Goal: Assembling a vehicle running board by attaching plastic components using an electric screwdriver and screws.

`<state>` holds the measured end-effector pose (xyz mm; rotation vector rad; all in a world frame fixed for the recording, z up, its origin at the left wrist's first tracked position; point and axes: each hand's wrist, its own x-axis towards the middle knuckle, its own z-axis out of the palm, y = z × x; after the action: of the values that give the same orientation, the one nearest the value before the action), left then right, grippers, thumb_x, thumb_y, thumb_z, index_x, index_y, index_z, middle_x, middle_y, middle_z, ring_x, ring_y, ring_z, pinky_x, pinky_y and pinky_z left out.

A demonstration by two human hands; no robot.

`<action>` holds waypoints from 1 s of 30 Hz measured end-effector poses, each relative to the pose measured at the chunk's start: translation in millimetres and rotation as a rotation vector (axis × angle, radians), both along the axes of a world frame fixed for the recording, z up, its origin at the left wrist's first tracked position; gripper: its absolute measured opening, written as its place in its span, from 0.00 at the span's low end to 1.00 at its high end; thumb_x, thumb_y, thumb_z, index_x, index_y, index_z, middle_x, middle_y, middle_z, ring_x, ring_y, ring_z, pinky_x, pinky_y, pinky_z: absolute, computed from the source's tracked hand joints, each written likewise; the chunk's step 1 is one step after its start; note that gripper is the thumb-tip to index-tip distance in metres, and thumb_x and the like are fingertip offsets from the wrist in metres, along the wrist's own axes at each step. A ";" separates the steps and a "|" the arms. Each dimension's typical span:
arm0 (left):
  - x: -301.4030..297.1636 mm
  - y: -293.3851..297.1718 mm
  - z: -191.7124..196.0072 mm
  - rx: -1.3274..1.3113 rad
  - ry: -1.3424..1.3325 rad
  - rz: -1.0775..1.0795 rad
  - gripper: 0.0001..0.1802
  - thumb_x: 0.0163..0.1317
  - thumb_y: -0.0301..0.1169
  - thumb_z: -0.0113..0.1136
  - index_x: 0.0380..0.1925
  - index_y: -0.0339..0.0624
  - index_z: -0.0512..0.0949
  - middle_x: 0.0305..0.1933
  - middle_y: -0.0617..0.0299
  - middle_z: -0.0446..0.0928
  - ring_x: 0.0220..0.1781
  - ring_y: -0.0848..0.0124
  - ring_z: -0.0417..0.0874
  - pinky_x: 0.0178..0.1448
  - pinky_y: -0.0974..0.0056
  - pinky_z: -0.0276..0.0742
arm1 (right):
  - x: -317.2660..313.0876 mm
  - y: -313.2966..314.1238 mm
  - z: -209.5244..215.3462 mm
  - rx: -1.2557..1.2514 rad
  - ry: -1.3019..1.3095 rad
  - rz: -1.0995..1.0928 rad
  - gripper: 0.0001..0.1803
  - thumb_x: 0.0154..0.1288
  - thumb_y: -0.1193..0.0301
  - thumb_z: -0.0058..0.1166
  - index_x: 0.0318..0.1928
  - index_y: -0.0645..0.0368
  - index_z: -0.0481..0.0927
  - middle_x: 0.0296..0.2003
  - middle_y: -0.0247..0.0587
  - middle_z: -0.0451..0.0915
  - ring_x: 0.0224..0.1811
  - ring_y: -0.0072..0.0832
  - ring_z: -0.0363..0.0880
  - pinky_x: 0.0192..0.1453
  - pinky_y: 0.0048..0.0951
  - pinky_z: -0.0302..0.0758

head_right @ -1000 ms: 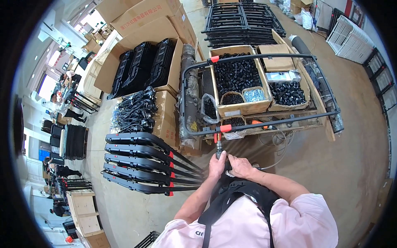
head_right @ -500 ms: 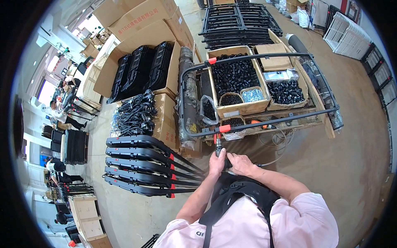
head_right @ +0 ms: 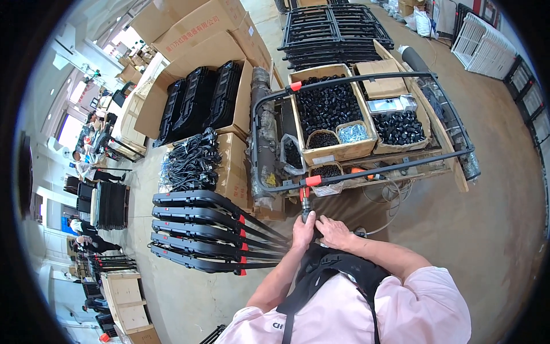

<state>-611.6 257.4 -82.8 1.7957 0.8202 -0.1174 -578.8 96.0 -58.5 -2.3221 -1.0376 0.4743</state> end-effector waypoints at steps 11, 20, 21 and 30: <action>-15.5 -7.5 -5.8 -0.039 -0.050 0.017 0.26 0.73 0.52 0.65 0.43 0.34 0.81 0.37 0.57 0.82 0.39 0.69 0.78 0.48 0.56 0.77 | -10.7 -6.6 -4.9 -0.012 0.009 0.012 0.27 0.55 0.67 0.71 0.52 0.63 0.73 0.49 0.56 0.76 0.56 0.55 0.82 0.54 0.55 0.83; -9.9 -30.4 -3.4 0.000 -0.053 -0.035 0.30 0.72 0.55 0.64 0.42 0.32 0.81 0.35 0.54 0.83 0.38 0.65 0.81 0.48 0.54 0.78 | -11.4 -33.1 -1.4 -0.040 -0.020 -0.091 0.36 0.52 0.62 0.73 0.59 0.65 0.72 0.47 0.56 0.81 0.51 0.56 0.84 0.55 0.53 0.83; -9.0 -31.8 -1.8 -0.009 -0.041 -0.054 0.29 0.73 0.55 0.64 0.42 0.33 0.81 0.35 0.54 0.83 0.38 0.65 0.81 0.48 0.54 0.78 | -11.6 -35.7 0.5 -0.036 -0.017 -0.089 0.37 0.52 0.62 0.74 0.59 0.65 0.72 0.47 0.57 0.81 0.52 0.56 0.84 0.55 0.53 0.83; 3.3 -46.6 -1.6 -0.020 -0.056 -0.047 0.28 0.73 0.54 0.65 0.41 0.34 0.81 0.35 0.54 0.83 0.38 0.66 0.81 0.47 0.55 0.78 | 1.9 -48.5 0.5 -0.029 -0.027 -0.100 0.39 0.50 0.60 0.77 0.58 0.66 0.72 0.44 0.57 0.84 0.48 0.55 0.86 0.53 0.52 0.84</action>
<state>-608.3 210.8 -84.3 1.7923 0.7350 -0.1049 -576.9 47.5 -58.1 -2.3991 -0.9272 0.4228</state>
